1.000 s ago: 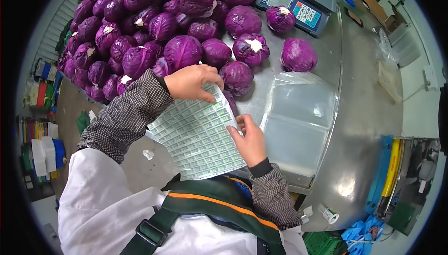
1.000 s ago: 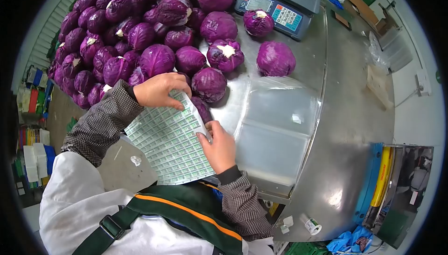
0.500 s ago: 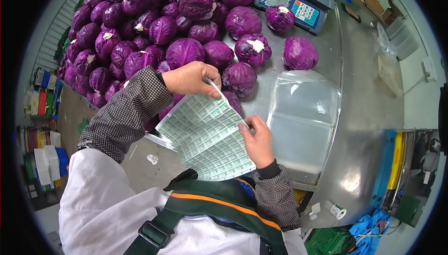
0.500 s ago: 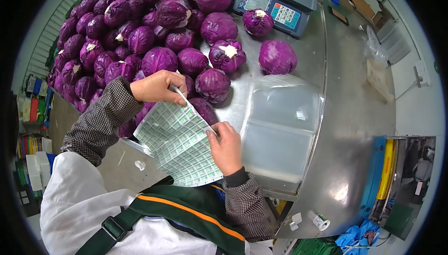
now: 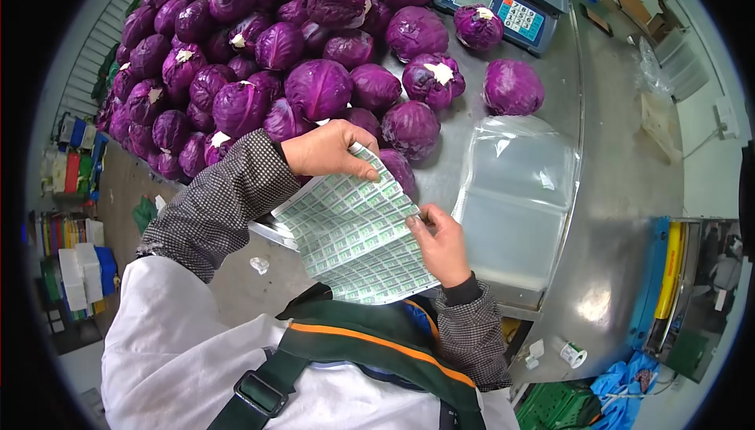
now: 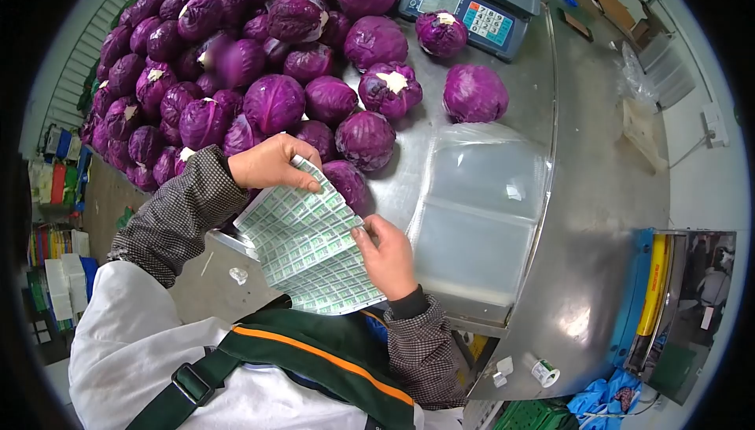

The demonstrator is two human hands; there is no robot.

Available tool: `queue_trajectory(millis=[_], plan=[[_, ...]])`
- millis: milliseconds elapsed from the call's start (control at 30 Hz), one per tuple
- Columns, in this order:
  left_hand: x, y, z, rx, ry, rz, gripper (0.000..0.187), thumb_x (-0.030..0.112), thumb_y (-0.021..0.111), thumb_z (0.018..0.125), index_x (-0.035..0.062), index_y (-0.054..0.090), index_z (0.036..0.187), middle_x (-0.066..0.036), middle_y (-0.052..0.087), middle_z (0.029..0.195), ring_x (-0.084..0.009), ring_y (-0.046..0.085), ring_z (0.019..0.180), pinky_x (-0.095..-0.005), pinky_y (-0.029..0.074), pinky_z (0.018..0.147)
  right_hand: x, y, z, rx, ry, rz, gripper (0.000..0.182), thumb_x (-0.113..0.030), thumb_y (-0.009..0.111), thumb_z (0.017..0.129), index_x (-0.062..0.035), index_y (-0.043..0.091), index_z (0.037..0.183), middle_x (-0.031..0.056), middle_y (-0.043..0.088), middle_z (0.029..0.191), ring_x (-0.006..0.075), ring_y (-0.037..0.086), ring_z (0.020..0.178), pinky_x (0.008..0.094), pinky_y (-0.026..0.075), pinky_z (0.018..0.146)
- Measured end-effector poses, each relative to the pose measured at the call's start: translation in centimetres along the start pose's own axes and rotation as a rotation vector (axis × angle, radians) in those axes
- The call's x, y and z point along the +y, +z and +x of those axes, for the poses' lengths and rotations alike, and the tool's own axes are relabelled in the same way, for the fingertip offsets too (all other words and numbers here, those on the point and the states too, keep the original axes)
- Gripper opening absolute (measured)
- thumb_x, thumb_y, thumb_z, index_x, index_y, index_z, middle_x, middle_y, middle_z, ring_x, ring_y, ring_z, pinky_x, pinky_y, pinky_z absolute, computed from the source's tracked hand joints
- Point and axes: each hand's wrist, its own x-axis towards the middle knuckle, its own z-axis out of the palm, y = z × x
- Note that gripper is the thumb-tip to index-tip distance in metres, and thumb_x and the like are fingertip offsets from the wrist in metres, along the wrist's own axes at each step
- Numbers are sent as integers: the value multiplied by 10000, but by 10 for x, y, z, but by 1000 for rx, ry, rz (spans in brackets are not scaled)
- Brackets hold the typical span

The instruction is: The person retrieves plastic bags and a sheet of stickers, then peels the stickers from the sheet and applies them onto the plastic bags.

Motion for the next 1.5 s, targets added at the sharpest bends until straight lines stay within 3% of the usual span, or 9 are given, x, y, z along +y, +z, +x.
queue_trajectory(millis=[167,567,633,800,933,1067,1300,1400,1500], plan=[[-7,1,3,-6,24,39,250,257,799,820,26,723,876,8,672,728,-48,590,697,-244,476,625,7,1,3,93,-294,-56,231,-222,642,919,-10,602,1003,117,639,783,240,618,717,342,475,679],[3,7,5,1,-15,91,274,292,799,816,34,728,879,-5,672,708,-56,591,668,-252,477,605,-17,6,25,133,-292,-167,139,-155,635,911,-43,569,961,81,618,759,230,625,672,332,474,575],[2,6,6,5,-61,89,272,281,797,816,28,725,887,-19,676,708,-64,604,676,-265,489,617,-16,8,26,245,-631,-493,121,-97,668,874,-37,578,929,70,554,725,222,579,626,336,452,540],[15,0,3,205,-12,532,362,189,781,736,49,693,1059,-139,685,901,-286,661,839,-356,519,772,-28,14,11,291,-852,-550,162,-18,698,802,-56,583,911,88,506,703,271,550,587,349,446,512],[77,31,1,719,310,1064,661,87,792,639,111,568,1260,-151,540,1238,-358,495,1148,-435,413,970,11,-28,-26,551,18,153,58,-70,600,949,-34,555,953,14,602,799,82,529,631,257,438,561],[72,119,53,169,629,531,369,87,746,715,73,625,1063,-90,592,1032,-309,585,949,-408,494,827,92,-110,-60,789,120,189,98,-90,572,978,-8,554,927,14,607,772,47,508,677,239,435,592],[-3,240,141,-90,508,564,281,159,722,792,51,586,1012,-124,498,1024,-322,546,993,-418,498,850,123,-160,-66,728,339,-656,313,-243,724,849,10,541,828,203,625,732,402,613,698,451,489,645],[-10,242,142,-122,457,520,263,161,711,803,52,585,1006,-131,493,1032,-323,538,1010,-425,492,865,107,-168,-70,746,371,-795,339,-266,734,837,14,543,824,202,624,729,406,604,672,459,487,638],[-5,236,144,-133,465,502,231,161,695,820,54,587,993,-129,492,1022,-316,543,1001,-425,492,866,76,-189,-89,807,394,-36,292,-211,713,884,-13,519,792,49,525,616,170,513,518,317,412,473]])
